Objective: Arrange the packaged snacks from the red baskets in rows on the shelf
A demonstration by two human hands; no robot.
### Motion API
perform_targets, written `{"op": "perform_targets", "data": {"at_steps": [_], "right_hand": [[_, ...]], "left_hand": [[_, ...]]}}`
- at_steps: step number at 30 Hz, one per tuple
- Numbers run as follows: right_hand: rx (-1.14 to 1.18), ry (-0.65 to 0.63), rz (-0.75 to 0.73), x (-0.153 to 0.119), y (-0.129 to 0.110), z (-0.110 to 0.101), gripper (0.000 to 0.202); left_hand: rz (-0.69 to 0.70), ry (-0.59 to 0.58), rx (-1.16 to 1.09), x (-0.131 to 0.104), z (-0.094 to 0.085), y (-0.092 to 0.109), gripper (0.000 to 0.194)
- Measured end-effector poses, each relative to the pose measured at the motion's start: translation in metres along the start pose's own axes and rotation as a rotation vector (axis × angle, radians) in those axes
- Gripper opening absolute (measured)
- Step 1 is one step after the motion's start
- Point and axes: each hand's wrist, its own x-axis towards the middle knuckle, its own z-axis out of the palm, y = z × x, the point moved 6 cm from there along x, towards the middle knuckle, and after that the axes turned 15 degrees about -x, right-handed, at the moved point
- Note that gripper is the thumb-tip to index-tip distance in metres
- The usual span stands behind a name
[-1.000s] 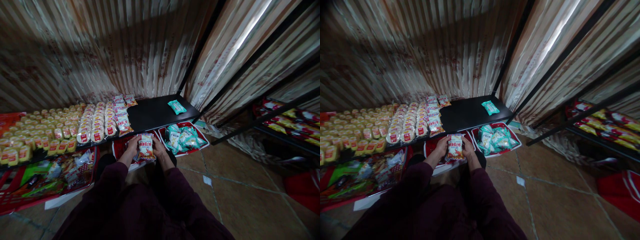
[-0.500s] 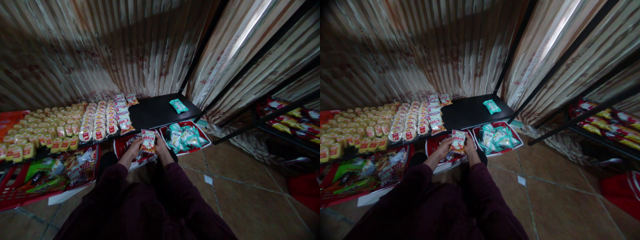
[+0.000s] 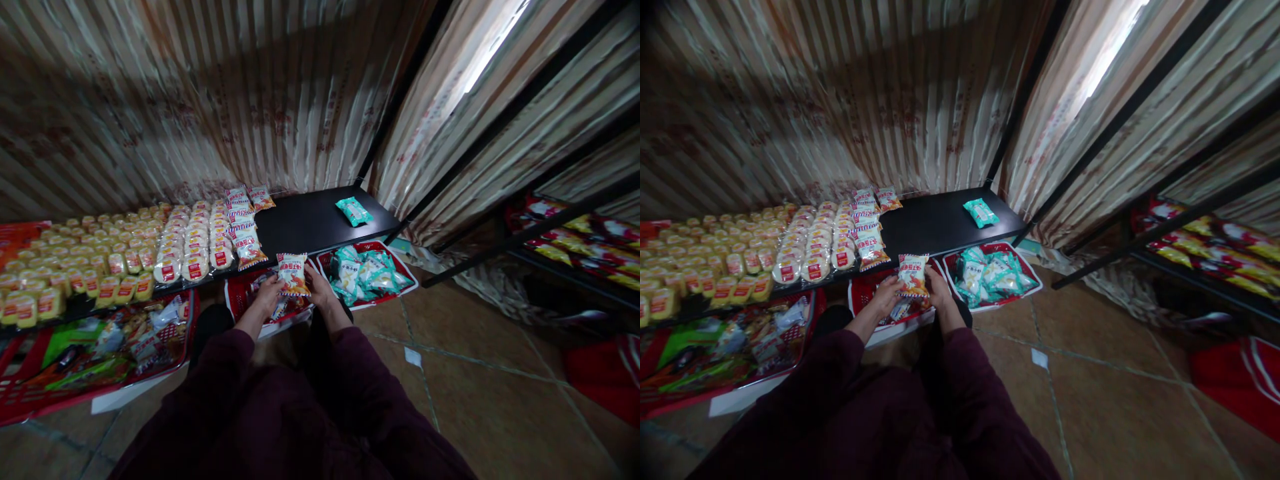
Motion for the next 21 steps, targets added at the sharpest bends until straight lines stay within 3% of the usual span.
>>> {"op": "perform_targets", "data": {"at_steps": [3,10,18,21], "right_hand": [[-0.047,-0.062,0.0,-0.017,0.009,0.007,0.019],[-0.064,-0.061,-0.096,-0.038,0.018,0.007,0.025],[-0.062,0.165,-0.196,-0.035,0.022,-0.007,0.031],[-0.138,0.213,-0.263,-0.035,0.022,-0.008,0.038]], "left_hand": [[0.022,0.006,-0.024,0.003,0.003,0.002,0.017],[0.061,0.046,-0.011,0.011,-0.001,-0.005,0.023],[0.061,0.048,0.03,0.013,0.003,-0.015,0.025],[0.153,0.064,0.126,0.015,0.005,-0.01,0.029]]}}
